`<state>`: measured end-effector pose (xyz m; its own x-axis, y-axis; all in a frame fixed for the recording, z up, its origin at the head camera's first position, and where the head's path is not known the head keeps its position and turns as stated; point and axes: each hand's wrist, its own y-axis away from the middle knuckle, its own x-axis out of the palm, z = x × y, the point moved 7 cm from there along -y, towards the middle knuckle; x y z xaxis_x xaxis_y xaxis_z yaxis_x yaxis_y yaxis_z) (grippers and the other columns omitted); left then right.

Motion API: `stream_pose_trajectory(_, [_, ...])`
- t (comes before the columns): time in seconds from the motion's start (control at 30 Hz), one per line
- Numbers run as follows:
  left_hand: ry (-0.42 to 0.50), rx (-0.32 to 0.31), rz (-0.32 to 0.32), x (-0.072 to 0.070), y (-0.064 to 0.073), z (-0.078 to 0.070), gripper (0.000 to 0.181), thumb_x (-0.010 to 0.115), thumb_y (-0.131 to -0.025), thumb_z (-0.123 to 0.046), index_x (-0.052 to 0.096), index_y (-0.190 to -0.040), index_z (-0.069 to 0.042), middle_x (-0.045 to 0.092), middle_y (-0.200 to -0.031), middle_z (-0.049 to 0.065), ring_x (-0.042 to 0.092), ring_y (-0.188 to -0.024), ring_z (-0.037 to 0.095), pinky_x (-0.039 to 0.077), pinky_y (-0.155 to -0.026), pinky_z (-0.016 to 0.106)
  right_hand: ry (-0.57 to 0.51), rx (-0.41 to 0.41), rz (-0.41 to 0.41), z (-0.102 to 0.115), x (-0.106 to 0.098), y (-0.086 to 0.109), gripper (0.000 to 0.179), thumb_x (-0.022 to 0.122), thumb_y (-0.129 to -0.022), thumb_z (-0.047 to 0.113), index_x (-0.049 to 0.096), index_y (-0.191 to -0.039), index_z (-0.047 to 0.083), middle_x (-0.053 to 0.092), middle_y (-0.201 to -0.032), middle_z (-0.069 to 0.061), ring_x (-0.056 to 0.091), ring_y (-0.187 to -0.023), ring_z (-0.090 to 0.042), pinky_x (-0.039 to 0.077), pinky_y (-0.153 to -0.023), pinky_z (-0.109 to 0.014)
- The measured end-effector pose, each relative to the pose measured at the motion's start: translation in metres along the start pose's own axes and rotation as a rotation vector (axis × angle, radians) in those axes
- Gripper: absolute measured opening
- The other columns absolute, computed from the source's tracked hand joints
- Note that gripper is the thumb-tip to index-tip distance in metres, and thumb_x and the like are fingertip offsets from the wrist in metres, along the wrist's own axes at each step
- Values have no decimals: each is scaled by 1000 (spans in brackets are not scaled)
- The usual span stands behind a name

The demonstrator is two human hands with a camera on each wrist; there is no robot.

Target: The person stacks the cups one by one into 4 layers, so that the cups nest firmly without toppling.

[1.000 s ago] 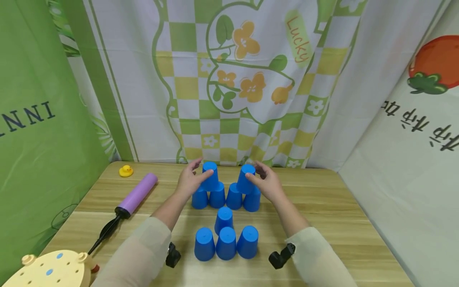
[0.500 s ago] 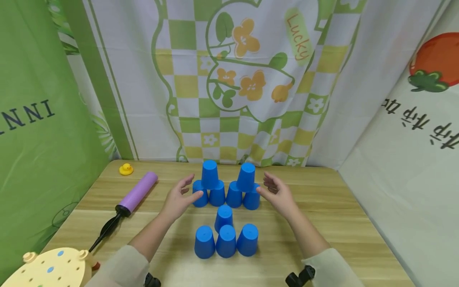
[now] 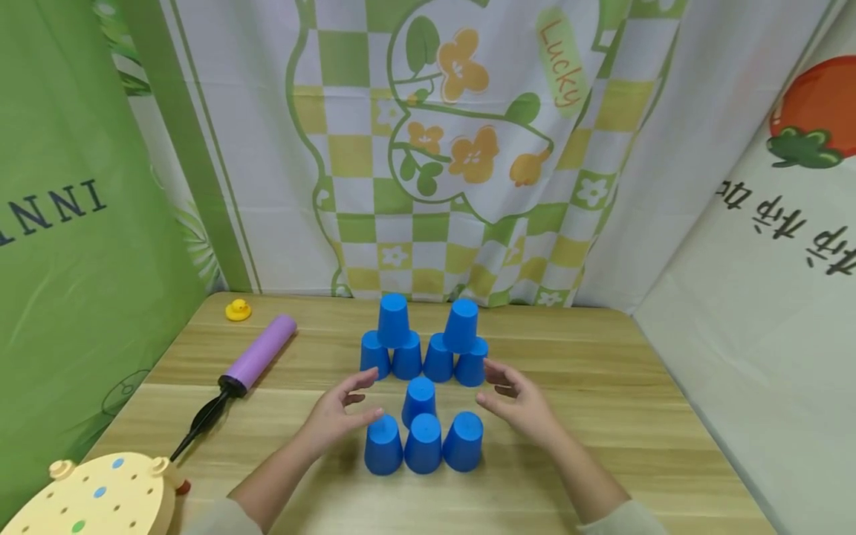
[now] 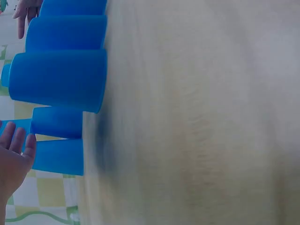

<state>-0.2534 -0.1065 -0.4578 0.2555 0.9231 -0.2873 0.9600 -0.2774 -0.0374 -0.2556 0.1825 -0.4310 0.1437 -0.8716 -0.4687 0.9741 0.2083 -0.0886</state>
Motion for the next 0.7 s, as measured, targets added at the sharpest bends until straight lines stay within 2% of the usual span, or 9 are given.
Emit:
stream_pose_trajectory(0.3, [-11,66,139,14,14,8,61,76,-87,-24,51,-138,-1,53,-139,25,49,-130,43,44,-106,54,66,-30,173,-5,20,15,63,78,-84,30,54,-137,6,59,-134,-19,56,-123,-37,48,-102,-50])
stream_pose_trajectory(0.4, [9,81,162,16,15,9,59,76,-86,-20,53,-135,3,54,-138,27,50,-128,44,48,-103,41,94,-35,233,-6,25,17,63,80,-81,31,57,-133,4,61,-133,-18,58,-119,-37,48,-100,-53])
stream_pose_trajectory(0.53, [11,80,169,18,16,10,57,77,-85,-19,56,-131,6,56,-134,28,56,-122,36,49,-95,24,128,-47,300,-4,29,17,62,81,-80,30,59,-131,3,61,-132,-15,59,-116,-33,49,-98,-55])
stream_pose_trajectory(0.63, [-9,78,172,19,17,12,55,77,-85,-21,58,-129,6,58,-133,26,59,-117,25,49,-94,24,157,-57,332,-1,30,16,61,81,-80,30,59,-131,3,62,-131,-13,59,-116,-31,50,-96,-54])
stream_pose_trajectory(0.7, [-17,79,174,19,17,12,54,77,-85,-21,58,-128,5,58,-133,26,60,-115,23,50,-94,26,178,-61,347,0,32,15,61,81,-80,30,59,-130,3,62,-130,-12,59,-115,-30,50,-96,-54])
